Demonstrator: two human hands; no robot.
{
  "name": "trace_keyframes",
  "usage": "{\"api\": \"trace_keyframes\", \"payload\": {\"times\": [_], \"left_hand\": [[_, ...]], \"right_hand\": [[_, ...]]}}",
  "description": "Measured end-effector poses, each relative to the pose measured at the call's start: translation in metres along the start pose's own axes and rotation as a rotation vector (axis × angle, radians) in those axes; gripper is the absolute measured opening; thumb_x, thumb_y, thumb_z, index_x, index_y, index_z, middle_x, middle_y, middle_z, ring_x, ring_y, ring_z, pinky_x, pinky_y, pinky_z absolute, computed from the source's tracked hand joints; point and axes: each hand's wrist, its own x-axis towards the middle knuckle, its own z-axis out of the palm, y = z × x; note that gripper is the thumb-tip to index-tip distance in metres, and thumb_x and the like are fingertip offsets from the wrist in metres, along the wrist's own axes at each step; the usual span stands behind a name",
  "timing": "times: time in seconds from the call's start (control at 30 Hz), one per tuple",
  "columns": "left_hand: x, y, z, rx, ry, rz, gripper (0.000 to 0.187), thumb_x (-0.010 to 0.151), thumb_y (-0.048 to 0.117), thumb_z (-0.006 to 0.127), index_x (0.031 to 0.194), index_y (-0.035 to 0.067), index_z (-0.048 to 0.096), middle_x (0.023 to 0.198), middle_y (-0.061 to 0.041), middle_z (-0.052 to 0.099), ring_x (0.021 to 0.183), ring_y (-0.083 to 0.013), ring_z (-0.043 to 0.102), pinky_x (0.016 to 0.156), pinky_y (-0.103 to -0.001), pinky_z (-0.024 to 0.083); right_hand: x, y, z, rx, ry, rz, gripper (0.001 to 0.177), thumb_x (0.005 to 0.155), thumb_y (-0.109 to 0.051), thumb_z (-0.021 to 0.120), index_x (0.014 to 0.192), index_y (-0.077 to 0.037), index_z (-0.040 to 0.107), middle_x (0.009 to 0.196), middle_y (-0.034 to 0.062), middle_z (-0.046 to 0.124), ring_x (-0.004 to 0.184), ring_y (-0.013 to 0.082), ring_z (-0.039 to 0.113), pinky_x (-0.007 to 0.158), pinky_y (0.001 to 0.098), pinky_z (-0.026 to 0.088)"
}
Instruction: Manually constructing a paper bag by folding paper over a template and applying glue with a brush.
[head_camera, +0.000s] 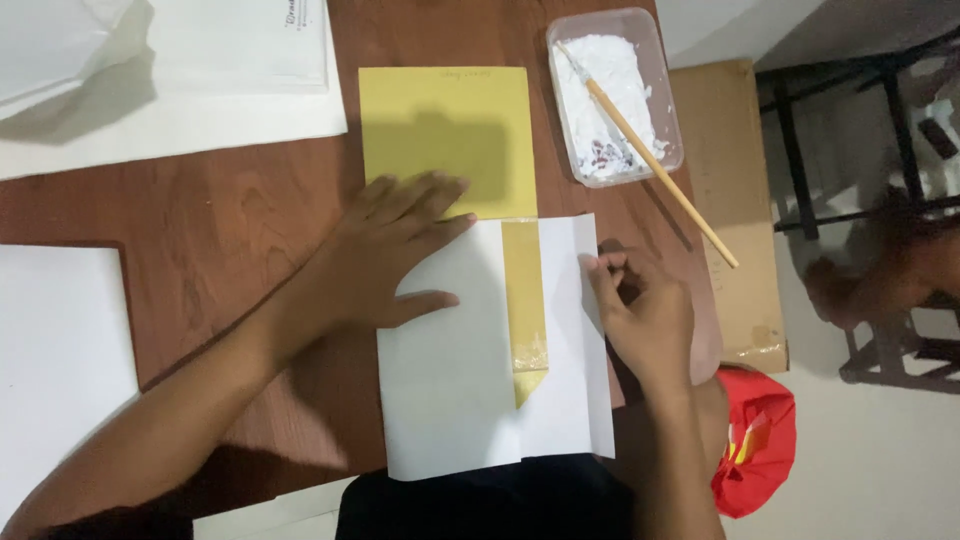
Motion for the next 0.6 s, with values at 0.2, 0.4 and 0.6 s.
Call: {"api": "trace_keyframes", "payload": {"times": [0.2,0.4,0.6], "left_hand": [[0.004,0.0,-0.006,-0.074,-0.076,-0.005,0.071,0.097,0.058,0.057,0.15,0.01,0.052,0.165,-0.01,0.039,0.155,-0.0296,0.03,0.124,-0.06,0.014],[0.006,-0.002,-0.005,-0.087,-0.051,0.025,0.067,0.098,0.055,0.057,0.149,0.011,0.053,0.164,-0.009,0.041,0.154,-0.0299,0.034,0.126,-0.057,0.013],[0.005,0.002,-0.008,-0.124,-0.023,-0.002,0.059,0.1,0.05,0.059,0.144,0.012,0.058,0.162,-0.009,0.044,0.152,-0.0287,0.036,0.126,-0.057,0.015]], "right_hand": [[0.009,0.011,0.012,0.019,0.07,-0.092,0.026,0.1,-0.036,0.07,0.088,-0.012,0.073,0.076,-0.0035,0.069,0.069,0.0119,0.062,0.064,0.0294,0.047],[0.008,0.015,0.012,0.033,0.088,-0.057,0.025,0.1,-0.034,0.071,0.089,-0.012,0.072,0.075,-0.0041,0.068,0.069,0.0107,0.062,0.067,0.0293,0.048],[0.005,0.008,0.004,0.106,0.011,-0.02,0.022,0.101,-0.028,0.07,0.093,-0.008,0.074,0.075,-0.0012,0.068,0.071,0.0104,0.06,0.066,0.0274,0.045]]}}
